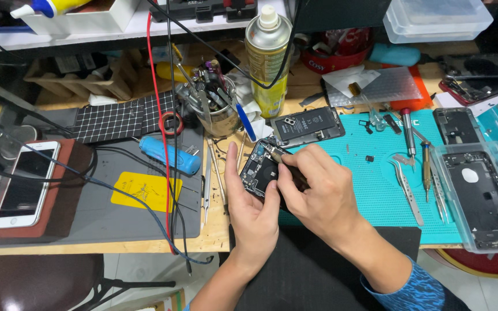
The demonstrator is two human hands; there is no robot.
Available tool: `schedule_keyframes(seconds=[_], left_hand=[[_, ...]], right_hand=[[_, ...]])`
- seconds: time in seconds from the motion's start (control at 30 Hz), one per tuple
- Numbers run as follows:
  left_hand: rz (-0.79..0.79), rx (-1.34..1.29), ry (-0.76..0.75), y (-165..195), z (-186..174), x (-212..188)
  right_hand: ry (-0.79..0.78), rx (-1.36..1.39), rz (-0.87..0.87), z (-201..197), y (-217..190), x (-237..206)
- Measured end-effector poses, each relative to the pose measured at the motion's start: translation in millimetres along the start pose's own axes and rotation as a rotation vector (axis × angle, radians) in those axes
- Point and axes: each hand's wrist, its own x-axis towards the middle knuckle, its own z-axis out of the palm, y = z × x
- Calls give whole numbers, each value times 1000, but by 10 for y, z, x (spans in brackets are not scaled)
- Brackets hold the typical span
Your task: The person repairs a smartphone at a workbench, using a screwdriver to unscrew and remove internal components from the phone body, manipulating small parts and the battery, then repositioning the phone and working on its edges and screen assembly by hand.
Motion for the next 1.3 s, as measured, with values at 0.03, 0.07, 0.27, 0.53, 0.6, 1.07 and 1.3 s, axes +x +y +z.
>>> schedule_keyframes(seconds=[0.03,0.07,0.27,0.53,0.6,1.07,1.3], left_hand=[[-3,3,0,3,-3,-2],[-5,4,0,8,-15,-8],[6,-7,-8,1,-14,-8],[7,29,-6,-9,-26,-18],[10,43,-3,-12,-29,-20],[-55,99,-2,-5,-63,38],[-135,305,-7,41,-141,51]], right_hand=[[0,2,2,0,-1,-3],[0,3,3,7,-10,-9],[2,-2,-3,24,-8,-9],[8,13,8,31,-6,-20],[9,15,8,33,-2,-21],[31,43,2,42,39,24],[36,34,-14,46,59,38]])
